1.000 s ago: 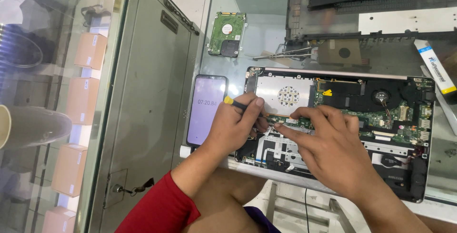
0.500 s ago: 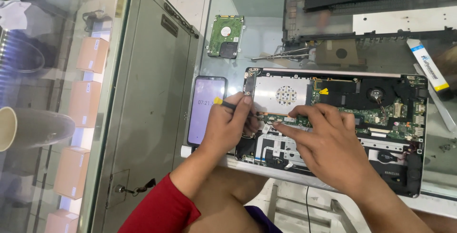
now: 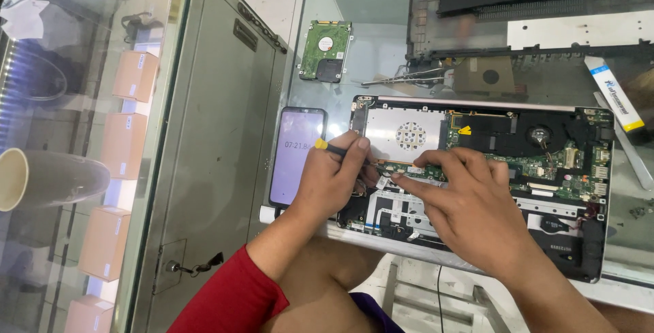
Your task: The person is disassembling a laptop, specifically removing the battery and disconnecting various internal ribbon cables and wire connectors.
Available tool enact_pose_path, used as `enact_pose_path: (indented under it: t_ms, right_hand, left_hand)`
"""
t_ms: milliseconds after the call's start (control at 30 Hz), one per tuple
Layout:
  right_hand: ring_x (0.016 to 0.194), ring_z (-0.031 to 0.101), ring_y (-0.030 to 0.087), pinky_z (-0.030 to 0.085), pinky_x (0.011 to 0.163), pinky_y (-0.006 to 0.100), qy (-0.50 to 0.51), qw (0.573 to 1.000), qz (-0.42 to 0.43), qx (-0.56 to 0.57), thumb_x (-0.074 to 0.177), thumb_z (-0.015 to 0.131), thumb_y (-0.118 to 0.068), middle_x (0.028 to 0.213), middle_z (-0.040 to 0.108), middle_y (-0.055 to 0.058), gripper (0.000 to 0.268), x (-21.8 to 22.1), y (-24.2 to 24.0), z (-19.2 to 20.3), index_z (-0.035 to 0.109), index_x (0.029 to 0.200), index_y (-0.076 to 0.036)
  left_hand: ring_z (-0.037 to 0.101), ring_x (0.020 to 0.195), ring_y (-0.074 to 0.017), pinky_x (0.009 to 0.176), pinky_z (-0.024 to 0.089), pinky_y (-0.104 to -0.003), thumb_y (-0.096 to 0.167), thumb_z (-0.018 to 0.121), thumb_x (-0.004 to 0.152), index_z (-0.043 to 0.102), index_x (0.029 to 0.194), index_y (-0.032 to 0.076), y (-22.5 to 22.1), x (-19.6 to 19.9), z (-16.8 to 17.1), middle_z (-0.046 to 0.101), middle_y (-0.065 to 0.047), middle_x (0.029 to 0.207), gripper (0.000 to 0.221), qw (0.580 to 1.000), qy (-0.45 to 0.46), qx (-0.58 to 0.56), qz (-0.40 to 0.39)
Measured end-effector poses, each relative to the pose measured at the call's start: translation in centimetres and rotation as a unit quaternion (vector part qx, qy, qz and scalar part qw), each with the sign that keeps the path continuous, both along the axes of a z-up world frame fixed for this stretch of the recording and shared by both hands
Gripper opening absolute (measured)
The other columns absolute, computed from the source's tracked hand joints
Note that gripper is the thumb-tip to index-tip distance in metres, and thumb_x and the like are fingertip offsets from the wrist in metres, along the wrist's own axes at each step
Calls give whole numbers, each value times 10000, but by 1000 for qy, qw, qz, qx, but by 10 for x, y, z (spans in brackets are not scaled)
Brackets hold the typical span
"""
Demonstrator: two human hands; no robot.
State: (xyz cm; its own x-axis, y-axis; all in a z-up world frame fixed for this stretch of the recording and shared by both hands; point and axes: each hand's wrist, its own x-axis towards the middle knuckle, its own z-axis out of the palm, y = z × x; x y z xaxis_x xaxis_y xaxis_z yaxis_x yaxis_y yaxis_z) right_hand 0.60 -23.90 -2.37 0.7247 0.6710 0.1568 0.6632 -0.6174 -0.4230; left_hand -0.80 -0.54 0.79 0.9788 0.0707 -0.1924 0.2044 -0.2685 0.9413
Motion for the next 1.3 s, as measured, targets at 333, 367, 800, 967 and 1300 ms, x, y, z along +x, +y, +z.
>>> enact_pose_path:
  t_ms: [333,367,800,967,1300]
  right_hand:
    - [1257,445,344,345,873,516,-4,1000,2,-22,895,565,-220,1371,549,-18,485,-1,0,-1,662,1316,-441]
    - [1249,451,342,347,853,514,-8,1000,2,-17,898,564,-213,1368,553,-15,487,0,0,-1,660,1319,-439]
    - [1253,449,339,338,877,514,-7,1000,2,-8,896,576,-193,1362,553,-12,491,0,0,2,671,1317,-430]
    - [1251,456,337,351,859,515,-7,1000,-2,-12,909,571,-228,1358,556,-9,433,-1,1,2,686,1281,-417]
    - [1260,447,354,349,863,518,0,1000,5,-14,897,582,-194,1374,550,10,481,0,0,2,674,1307,-428]
  left_hand:
    - [679,533,-166,483,545,-251,291,471,1061,633,835,47,3,11,-1,685,-103,615,370,995,76,-57,8]
    - [686,544,-172,491,548,-254,295,475,1060,631,836,47,4,11,-2,688,-110,622,369,994,86,-64,9]
    - [702,576,-139,452,535,-230,294,466,1054,631,855,70,-1,3,-1,705,-59,645,342,1000,6,-3,-23]
    - [718,581,-139,655,545,-301,351,414,1055,571,837,139,-9,14,7,705,27,598,342,979,-29,174,-98]
    - [612,383,-195,438,511,-312,339,421,1053,491,708,106,-21,40,24,618,-73,469,422,988,106,100,-55]
